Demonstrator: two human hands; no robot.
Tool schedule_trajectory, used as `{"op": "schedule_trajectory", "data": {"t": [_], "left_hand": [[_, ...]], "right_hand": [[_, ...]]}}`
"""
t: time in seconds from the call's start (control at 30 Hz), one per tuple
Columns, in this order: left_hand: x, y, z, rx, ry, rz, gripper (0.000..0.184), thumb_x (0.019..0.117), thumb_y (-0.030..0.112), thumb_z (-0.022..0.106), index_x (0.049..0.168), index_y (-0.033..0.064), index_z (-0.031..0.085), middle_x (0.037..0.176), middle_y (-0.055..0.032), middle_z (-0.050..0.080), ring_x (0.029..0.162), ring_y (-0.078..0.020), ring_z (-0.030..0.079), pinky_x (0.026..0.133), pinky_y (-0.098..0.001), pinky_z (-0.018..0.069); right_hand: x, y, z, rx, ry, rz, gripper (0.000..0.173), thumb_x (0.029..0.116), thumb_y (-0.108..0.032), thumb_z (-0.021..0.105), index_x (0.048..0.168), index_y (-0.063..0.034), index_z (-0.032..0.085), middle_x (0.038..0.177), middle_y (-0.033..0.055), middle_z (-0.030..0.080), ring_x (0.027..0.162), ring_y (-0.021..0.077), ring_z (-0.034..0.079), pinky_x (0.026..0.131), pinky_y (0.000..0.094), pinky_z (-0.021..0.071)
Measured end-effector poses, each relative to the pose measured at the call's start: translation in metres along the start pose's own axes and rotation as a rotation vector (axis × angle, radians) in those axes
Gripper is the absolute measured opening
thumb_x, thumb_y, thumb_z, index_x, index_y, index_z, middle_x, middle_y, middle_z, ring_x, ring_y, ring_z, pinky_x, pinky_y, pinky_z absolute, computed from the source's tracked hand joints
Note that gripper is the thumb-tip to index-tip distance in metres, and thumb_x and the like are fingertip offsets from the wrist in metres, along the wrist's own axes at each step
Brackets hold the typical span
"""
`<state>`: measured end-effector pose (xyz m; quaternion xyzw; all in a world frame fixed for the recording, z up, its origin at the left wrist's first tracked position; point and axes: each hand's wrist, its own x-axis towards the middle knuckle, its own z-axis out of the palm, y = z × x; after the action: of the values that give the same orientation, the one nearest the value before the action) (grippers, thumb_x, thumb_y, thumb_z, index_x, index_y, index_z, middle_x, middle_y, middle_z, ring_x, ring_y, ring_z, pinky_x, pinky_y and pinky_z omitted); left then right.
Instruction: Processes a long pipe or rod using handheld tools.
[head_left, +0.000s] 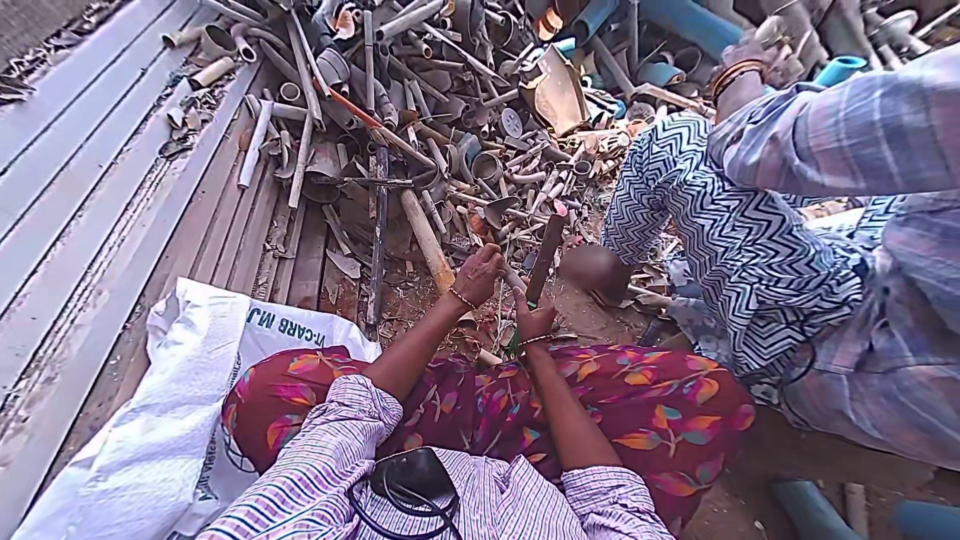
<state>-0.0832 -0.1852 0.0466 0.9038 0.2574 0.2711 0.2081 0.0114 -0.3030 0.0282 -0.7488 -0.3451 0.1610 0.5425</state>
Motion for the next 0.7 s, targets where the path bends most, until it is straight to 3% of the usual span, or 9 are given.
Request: {"op": "schedule_trajectory", "data": {"t": [0.13, 0.23, 0.33, 0.47, 0.6, 0.67, 0.7], "left_hand": [[-0.007, -0.016, -0.009, -0.009, 0.000, 0.019, 0.015, 0.0940, 0.001, 0.067, 0.105, -0.0092, 0.069, 0.119, -0.0303, 0.065, 0.111, -0.0460, 0.066, 0.097, -0.0550, 0.0530], [-0.009, -0.015, -0.006, -0.038, -0.113, -0.012, 0.022, 0.0951, 0.000, 0.066, 0.113, -0.0136, 0.066, 0.127, -0.0381, 0.058, 0.118, -0.0559, 0.058, 0.099, -0.0670, 0.0466], [-0.009, -0.025, 0.006, -0.068, -0.160, 0.022, 0.039, 0.0894, 0.003, 0.071, 0.120, -0.0163, 0.059, 0.135, -0.0463, 0.047, 0.122, -0.0659, 0.049, 0.098, -0.0746, 0.0415], [-0.006, -0.025, 0.006, -0.046, -0.254, 0.010, 0.045, 0.0945, 0.013, 0.064, 0.127, -0.0165, 0.055, 0.141, -0.0476, 0.040, 0.131, -0.0633, 0.043, 0.109, -0.0641, 0.0381], [-0.008, -0.016, 0.007, -0.024, -0.250, 0.031, 0.036, 0.0977, 0.009, 0.057, 0.120, -0.0193, 0.058, 0.139, -0.0490, 0.041, 0.133, -0.0640, 0.041, 0.113, -0.0617, 0.0349], [-0.009, -0.020, 0.013, -0.025, -0.186, 0.023, 0.037, 0.0970, 0.013, 0.060, 0.121, -0.0162, 0.060, 0.140, -0.0447, 0.045, 0.132, -0.0580, 0.047, 0.112, -0.0570, 0.0383], [-0.008, -0.031, 0.021, 0.009, -0.132, 0.012, 0.041, 0.0957, 0.021, 0.063, 0.124, -0.0083, 0.062, 0.140, -0.0375, 0.051, 0.129, -0.0493, 0.054, 0.110, -0.0512, 0.0435]], "right_hand": [[-0.003, -0.010, 0.007, 0.014, -0.030, 0.032, 0.030, 0.0947, -0.007, 0.070, 0.119, 0.0101, 0.069, 0.106, 0.0268, 0.073, 0.098, 0.0346, 0.070, 0.093, 0.0474, 0.0525], [-0.003, -0.016, -0.004, 0.008, -0.050, 0.086, 0.031, 0.0951, -0.005, 0.068, 0.119, 0.0143, 0.068, 0.113, 0.0308, 0.071, 0.105, 0.0388, 0.069, 0.099, 0.0480, 0.0514], [0.001, -0.020, -0.017, 0.079, -0.084, 0.190, 0.034, 0.0977, -0.005, 0.066, 0.123, 0.0174, 0.064, 0.116, 0.0357, 0.068, 0.112, 0.0438, 0.066, 0.104, 0.0510, 0.0478], [0.003, -0.011, -0.019, 0.141, -0.087, 0.181, 0.032, 0.0974, -0.003, 0.066, 0.121, 0.0180, 0.064, 0.112, 0.0369, 0.068, 0.110, 0.0452, 0.067, 0.102, 0.0534, 0.0487], [0.001, -0.015, -0.024, 0.145, -0.103, 0.166, 0.034, 0.0986, -0.002, 0.064, 0.125, 0.0177, 0.063, 0.116, 0.0371, 0.067, 0.113, 0.0455, 0.066, 0.104, 0.0535, 0.0475], [0.002, -0.014, -0.024, 0.141, -0.102, 0.153, 0.034, 0.0988, -0.003, 0.064, 0.126, 0.0176, 0.063, 0.117, 0.0367, 0.067, 0.114, 0.0455, 0.066, 0.105, 0.0535, 0.0472], [0.001, -0.013, -0.024, 0.143, -0.102, 0.146, 0.034, 0.0988, -0.003, 0.064, 0.126, 0.0175, 0.062, 0.118, 0.0366, 0.067, 0.114, 0.0453, 0.066, 0.105, 0.0534, 0.0467]]}}
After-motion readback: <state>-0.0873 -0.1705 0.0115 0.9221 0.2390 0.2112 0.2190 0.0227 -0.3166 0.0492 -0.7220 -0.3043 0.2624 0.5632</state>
